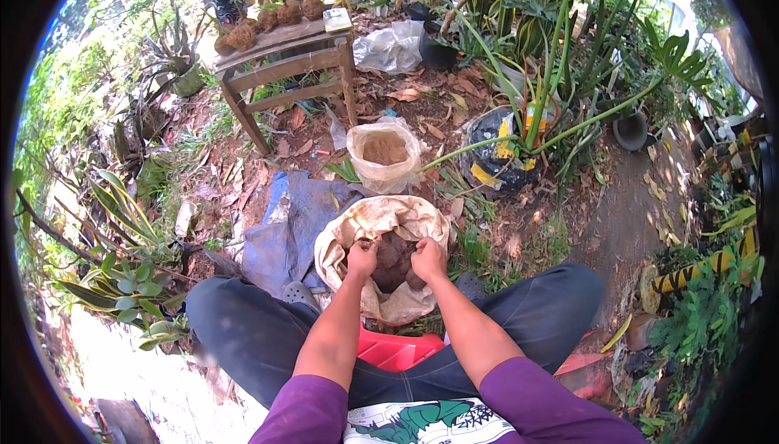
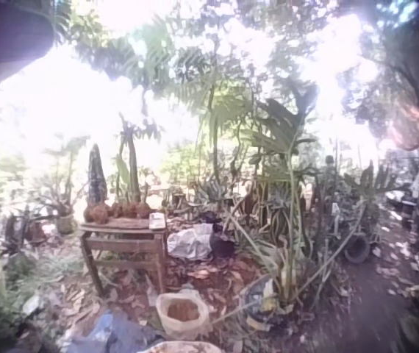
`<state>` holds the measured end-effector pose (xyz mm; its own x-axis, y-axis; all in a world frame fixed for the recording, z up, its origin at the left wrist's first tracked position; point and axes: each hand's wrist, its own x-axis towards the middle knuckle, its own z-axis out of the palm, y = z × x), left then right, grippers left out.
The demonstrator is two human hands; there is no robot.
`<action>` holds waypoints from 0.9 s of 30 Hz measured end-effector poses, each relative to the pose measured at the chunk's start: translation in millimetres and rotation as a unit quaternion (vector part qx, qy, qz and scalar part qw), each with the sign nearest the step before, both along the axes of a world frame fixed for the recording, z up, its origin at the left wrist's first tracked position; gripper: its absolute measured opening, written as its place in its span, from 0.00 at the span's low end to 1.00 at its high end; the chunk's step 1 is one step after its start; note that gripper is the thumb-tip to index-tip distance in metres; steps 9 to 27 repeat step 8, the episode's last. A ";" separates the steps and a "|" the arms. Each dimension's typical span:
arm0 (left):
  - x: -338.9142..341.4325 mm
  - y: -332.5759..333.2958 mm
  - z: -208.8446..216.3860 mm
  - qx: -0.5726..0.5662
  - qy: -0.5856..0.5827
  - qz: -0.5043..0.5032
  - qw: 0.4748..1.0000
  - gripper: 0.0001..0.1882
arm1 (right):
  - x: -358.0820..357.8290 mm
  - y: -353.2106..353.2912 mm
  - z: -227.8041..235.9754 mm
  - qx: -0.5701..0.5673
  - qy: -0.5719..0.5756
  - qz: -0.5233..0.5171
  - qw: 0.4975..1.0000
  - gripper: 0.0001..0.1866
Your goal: The person sits on a red stool and repeatedly takes small plant cuttings, wraps them in a dark material, and places them into a cloth bag. The person handles the cuttings one at a time throughout the clip.
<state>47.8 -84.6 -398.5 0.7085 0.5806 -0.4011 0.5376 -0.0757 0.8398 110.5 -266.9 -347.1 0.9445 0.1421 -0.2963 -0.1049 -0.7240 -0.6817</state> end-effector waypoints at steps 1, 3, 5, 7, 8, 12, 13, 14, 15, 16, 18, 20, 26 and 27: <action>2.1 -1.6 -1.6 -0.120 -0.003 0.058 0.991 0.12 | 5.0 6.1 2.1 0.069 -0.040 -0.018 0.997 0.17; -6.5 -16.1 -5.3 -0.268 -0.073 0.117 0.953 0.12 | 19.5 21.5 2.9 0.186 -0.087 -0.064 0.977 0.18; -15.5 -26.4 -9.0 -0.346 -0.120 0.138 0.920 0.13 | 38.1 30.6 -3.1 0.205 -0.043 -0.005 0.978 0.25; -22.0 -30.8 -14.8 -0.372 -0.139 0.109 0.911 0.13 | 58.3 42.7 -15.2 0.183 0.067 0.061 0.979 0.28; -24.7 -30.7 -18.4 -0.394 -0.129 0.106 0.904 0.14 | 59.5 43.4 -24.7 0.145 0.083 0.109 0.980 0.31; -24.7 -30.7 -18.4 -0.394 -0.129 0.106 0.904 0.14 | 59.5 43.4 -24.7 0.145 0.083 0.109 0.980 0.31; -24.7 -30.7 -18.4 -0.394 -0.129 0.106 0.904 0.14 | 59.5 43.4 -24.7 0.145 0.083 0.109 0.980 0.31; -24.7 -30.7 -18.4 -0.394 -0.129 0.106 0.904 0.14 | 59.5 43.4 -24.7 0.145 0.083 0.109 0.980 0.31; -24.7 -30.7 -18.4 -0.394 -0.129 0.106 0.904 0.14 | 59.5 43.4 -24.7 0.145 0.083 0.109 0.980 0.31; -24.7 -30.7 -18.4 -0.394 -0.129 0.106 0.904 0.14 | 59.5 43.4 -24.7 0.145 0.083 0.109 0.980 0.31; -24.7 -30.7 -18.4 -0.394 -0.129 0.106 0.904 0.14 | 59.5 43.4 -24.7 0.145 0.083 0.109 0.980 0.31; -24.7 -30.7 -18.4 -0.394 -0.129 0.106 0.904 0.14 | 59.5 43.4 -24.7 0.145 0.083 0.109 0.980 0.31; -24.7 -30.7 -18.4 -0.394 -0.129 0.106 0.904 0.14 | 59.5 43.4 -24.7 0.145 0.083 0.109 0.980 0.31; -24.7 -30.7 -18.4 -0.394 -0.129 0.106 0.904 0.14 | 59.5 43.4 -24.7 0.145 0.083 0.109 0.980 0.31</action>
